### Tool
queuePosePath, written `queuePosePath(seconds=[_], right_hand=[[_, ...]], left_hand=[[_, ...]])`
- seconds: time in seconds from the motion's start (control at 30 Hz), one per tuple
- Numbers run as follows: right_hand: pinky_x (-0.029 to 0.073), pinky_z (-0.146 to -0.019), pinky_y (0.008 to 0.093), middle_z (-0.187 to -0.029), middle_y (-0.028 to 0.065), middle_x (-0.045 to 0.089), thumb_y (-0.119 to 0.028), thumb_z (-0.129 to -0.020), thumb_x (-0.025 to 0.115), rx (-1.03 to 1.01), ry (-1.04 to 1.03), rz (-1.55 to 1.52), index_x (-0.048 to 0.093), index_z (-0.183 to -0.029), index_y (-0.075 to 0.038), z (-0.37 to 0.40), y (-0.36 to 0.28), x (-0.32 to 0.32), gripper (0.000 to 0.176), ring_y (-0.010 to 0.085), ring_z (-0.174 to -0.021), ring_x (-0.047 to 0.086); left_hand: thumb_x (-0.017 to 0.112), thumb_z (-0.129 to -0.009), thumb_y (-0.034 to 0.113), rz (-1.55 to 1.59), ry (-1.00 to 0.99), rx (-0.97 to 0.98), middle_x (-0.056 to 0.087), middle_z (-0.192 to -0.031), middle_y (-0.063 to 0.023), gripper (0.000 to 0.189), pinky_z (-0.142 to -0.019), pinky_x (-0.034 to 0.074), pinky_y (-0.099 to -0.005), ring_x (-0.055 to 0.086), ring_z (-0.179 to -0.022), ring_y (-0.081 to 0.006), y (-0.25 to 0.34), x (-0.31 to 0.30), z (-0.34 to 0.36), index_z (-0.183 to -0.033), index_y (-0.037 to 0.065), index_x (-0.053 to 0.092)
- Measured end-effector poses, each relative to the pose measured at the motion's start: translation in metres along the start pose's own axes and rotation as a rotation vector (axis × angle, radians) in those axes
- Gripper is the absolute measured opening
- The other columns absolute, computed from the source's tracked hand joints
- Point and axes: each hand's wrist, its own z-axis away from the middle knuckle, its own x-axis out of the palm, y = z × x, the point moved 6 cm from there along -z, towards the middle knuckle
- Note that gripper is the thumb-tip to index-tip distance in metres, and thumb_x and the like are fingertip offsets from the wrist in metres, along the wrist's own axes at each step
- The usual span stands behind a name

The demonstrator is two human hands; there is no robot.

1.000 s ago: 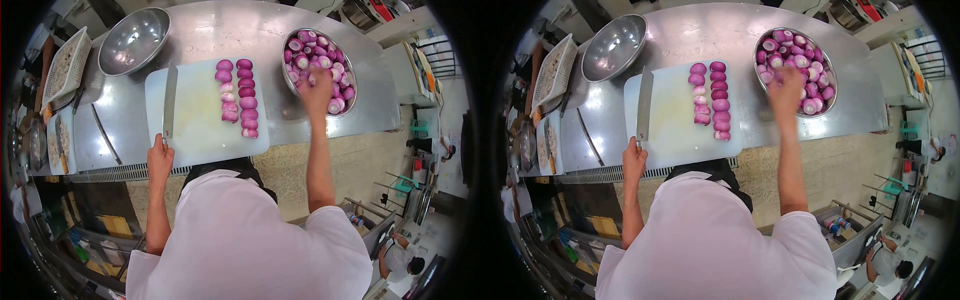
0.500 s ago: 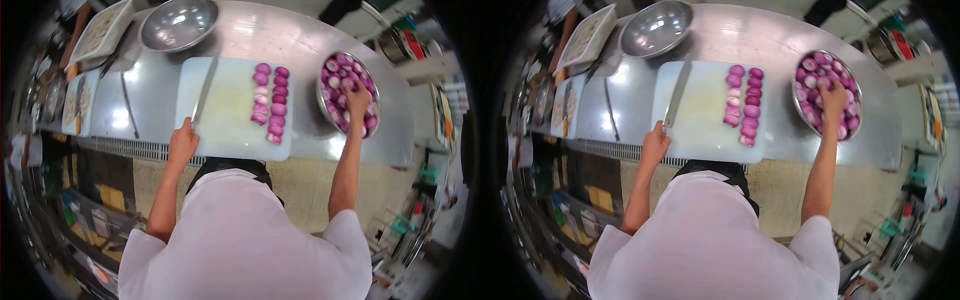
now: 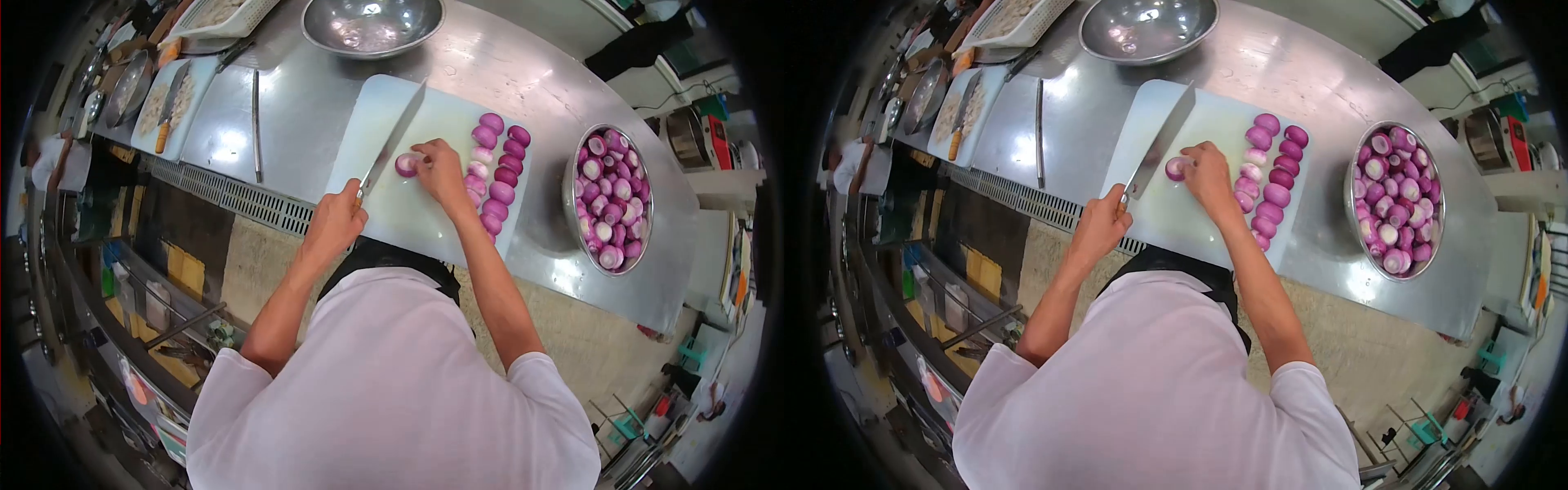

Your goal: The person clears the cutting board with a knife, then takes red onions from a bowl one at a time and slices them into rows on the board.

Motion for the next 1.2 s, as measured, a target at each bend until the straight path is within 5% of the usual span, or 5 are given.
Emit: queuePosePath(seconds=[0.1, 0.27, 0.5, 0.8, 1.2], right_hand=[[0.052, -0.078, 0.0425, -0.096, 0.018, 0.065, -0.004, -0.08, 0.066, 0.079, 0.02, -0.049, 0.071, -0.096, -0.002, 0.008, -0.006, -0.01, 0.017, 0.0353, -0.088, 0.064], [0.05, -0.072, 0.0462, -0.085, 0.018, 0.059, 0.0, -0.081, 0.061, -0.087, 0.077, 0.086, 0.065, -0.084, 0.001, 0.011, -0.027, -0.007, 0.005, 0.039, -0.08, 0.06], [0.049, -0.07, 0.0473, -0.082, 0.0194, 0.058, 0.0, -0.081, 0.059, -0.116, 0.11, 0.053, 0.064, -0.084, 0.002, 0.012, -0.02, -0.006, 0.006, 0.0397, -0.079, 0.059], [0.05, -0.084, 0.0427, -0.107, 0.0155, 0.06, 0.0, -0.072, 0.071, -0.145, -0.024, -0.134, 0.065, -0.1, -0.001, 0.031, -0.03, 0.014, 0.029, 0.0364, -0.092, 0.058], [0.051, -0.071, 0.0436, -0.088, 0.0127, 0.06, 0.001, -0.079, 0.062, -0.196, 0.022, 0.029, 0.062, -0.085, -0.002, 0.047, -0.039, 0.015, 0.007, 0.0345, -0.084, 0.06]], left_hand=[[0.058, -0.081, 0.002, -0.005, -0.031, 0.02, 0.061, -0.073, -0.0277, 0.022, -0.068, 0.045, -0.0545, 0.06, -0.077, -0.0502, 0.014, -0.009, 0.019, -0.1, -0.004, 0.048], [0.057, -0.081, -0.001, -0.008, -0.096, 0.057, 0.061, -0.073, -0.0282, 0.018, -0.066, 0.045, -0.0551, 0.059, -0.076, -0.0499, 0.029, -0.017, 0.041, -0.094, -0.005, 0.045], [0.054, -0.08, -0.002, -0.103, -0.105, 0.072, 0.061, -0.07, -0.0284, 0.018, -0.064, 0.046, -0.0568, 0.06, -0.073, -0.0499, 0.017, 0.02, 0.021, -0.095, -0.005, 0.044], [0.057, -0.079, 0.001, -0.019, 0.017, 0.125, 0.062, -0.072, -0.0254, 0.018, -0.067, 0.045, -0.055, 0.06, -0.074, -0.049, 0.008, 0.01, -0.009, -0.094, -0.003, 0.047], [0.058, -0.08, 0.004, 0.006, -0.003, 0.078, 0.058, -0.068, -0.0257, 0.022, -0.064, 0.042, -0.0536, 0.058, -0.072, -0.0489, 0.026, 0.013, 0.01, -0.096, -0.003, 0.044]])
